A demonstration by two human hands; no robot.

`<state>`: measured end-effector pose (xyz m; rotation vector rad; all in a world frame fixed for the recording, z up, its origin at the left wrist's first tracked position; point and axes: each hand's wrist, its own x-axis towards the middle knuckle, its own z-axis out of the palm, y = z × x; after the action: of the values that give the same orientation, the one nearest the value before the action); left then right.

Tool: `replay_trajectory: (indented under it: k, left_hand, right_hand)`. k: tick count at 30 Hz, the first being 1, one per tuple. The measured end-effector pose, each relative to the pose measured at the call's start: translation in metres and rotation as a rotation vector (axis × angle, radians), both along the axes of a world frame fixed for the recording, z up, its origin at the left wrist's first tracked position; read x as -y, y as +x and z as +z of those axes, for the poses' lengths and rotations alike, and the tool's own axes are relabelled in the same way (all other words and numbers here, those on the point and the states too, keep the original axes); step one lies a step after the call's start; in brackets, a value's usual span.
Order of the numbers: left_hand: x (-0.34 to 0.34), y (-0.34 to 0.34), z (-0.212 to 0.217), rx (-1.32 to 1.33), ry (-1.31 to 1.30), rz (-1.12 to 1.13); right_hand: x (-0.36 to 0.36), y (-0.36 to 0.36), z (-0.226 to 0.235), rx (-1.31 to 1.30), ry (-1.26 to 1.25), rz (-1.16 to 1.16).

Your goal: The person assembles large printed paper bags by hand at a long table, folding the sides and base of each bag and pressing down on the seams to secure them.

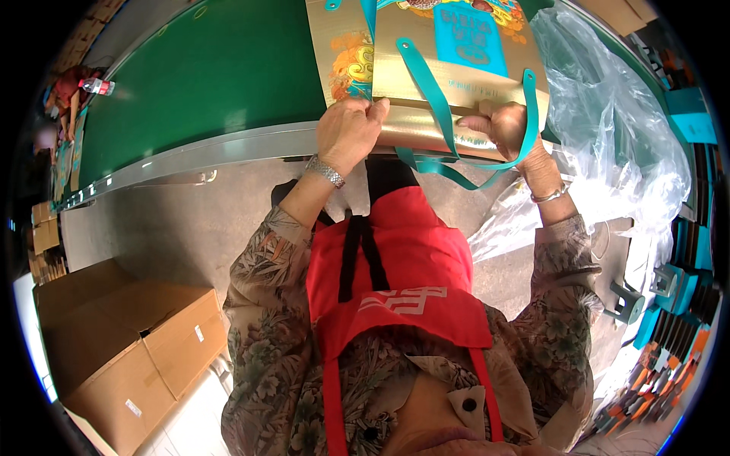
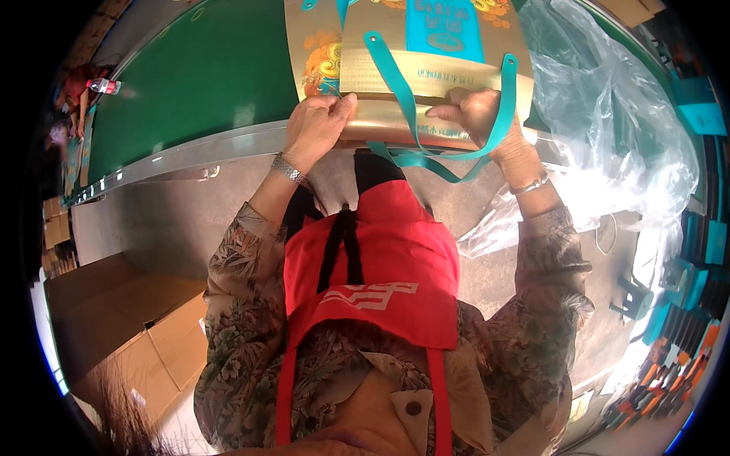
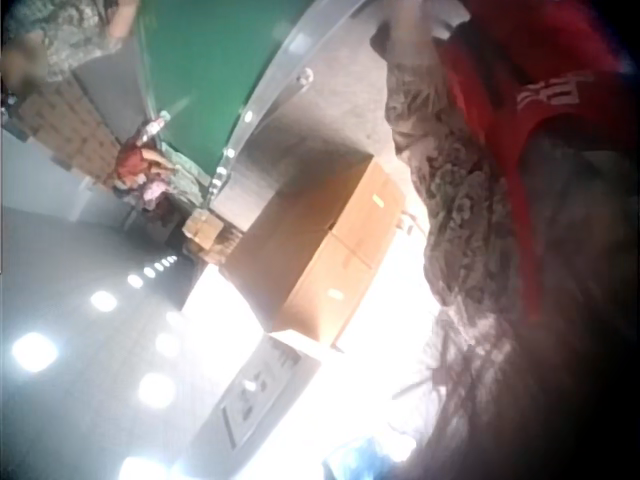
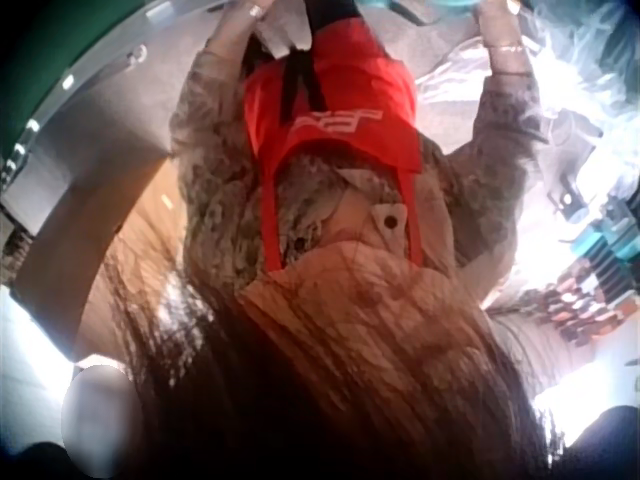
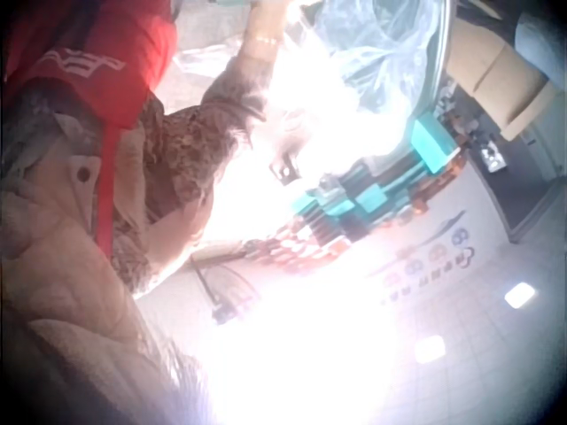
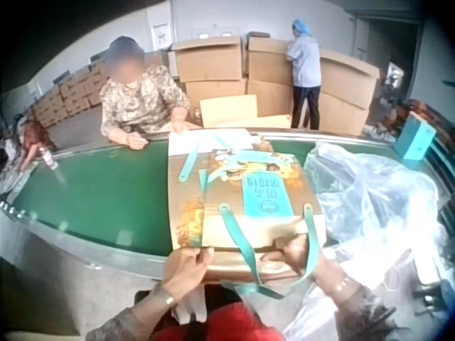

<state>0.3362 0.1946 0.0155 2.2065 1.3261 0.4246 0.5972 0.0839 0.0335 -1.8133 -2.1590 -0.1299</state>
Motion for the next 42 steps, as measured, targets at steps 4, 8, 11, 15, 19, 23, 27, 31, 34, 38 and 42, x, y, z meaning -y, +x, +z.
replay_trajectory:
  k: [4, 8, 11, 15, 19, 23, 27, 31, 34, 38, 42]
  left_hand:
    - [-0.012, 0.005, 0.006, -0.014, 0.047, 0.070]
    - [-0.026, 0.008, 0.004, -0.038, 0.049, 0.132]
    - [-0.039, 0.007, -0.018, 0.052, -0.010, 0.151]
    - [-0.031, 0.010, -0.012, 0.232, -0.152, 0.203]
    - [-0.022, 0.012, -0.020, 0.497, -0.086, 0.289]
    - [-0.025, 0.020, -0.026, 0.726, -0.422, 0.276]
    - [-0.023, 0.032, -0.031, 0.623, -0.476, 0.294]
    - [-0.024, 0.024, -0.043, 0.698, -0.317, 0.198]
    - [-0.024, 0.021, -0.050, 0.649, -0.198, 0.121]
    - [-0.020, 0.020, -0.046, 0.470, 0.093, 0.033]
    - [-0.012, 0.025, -0.047, 0.479, 0.251, 0.009]
  right_hand:
    - [-0.014, -0.006, 0.000, 0.010, 0.168, 0.001]
    - [-0.030, -0.009, -0.006, -0.015, 0.207, -0.061]
    - [-0.034, -0.010, -0.012, -0.115, 0.226, -0.018]
    - [-0.029, -0.006, -0.024, -0.133, 0.235, -0.070]
    - [-0.028, -0.009, -0.027, -0.001, 0.322, -0.135]
    - [-0.030, -0.009, -0.019, 0.005, 0.267, -0.206]
    - [-0.031, 0.001, -0.025, -0.091, 0.261, -0.186]
    - [-0.034, 0.006, -0.039, -0.050, 0.305, -0.202]
    - [-0.032, 0.010, -0.043, -0.032, 0.358, -0.252]
    - [-0.019, 0.017, -0.036, 0.007, 0.313, -0.243]
    - [-0.006, 0.024, -0.040, 0.029, 0.232, -0.331]
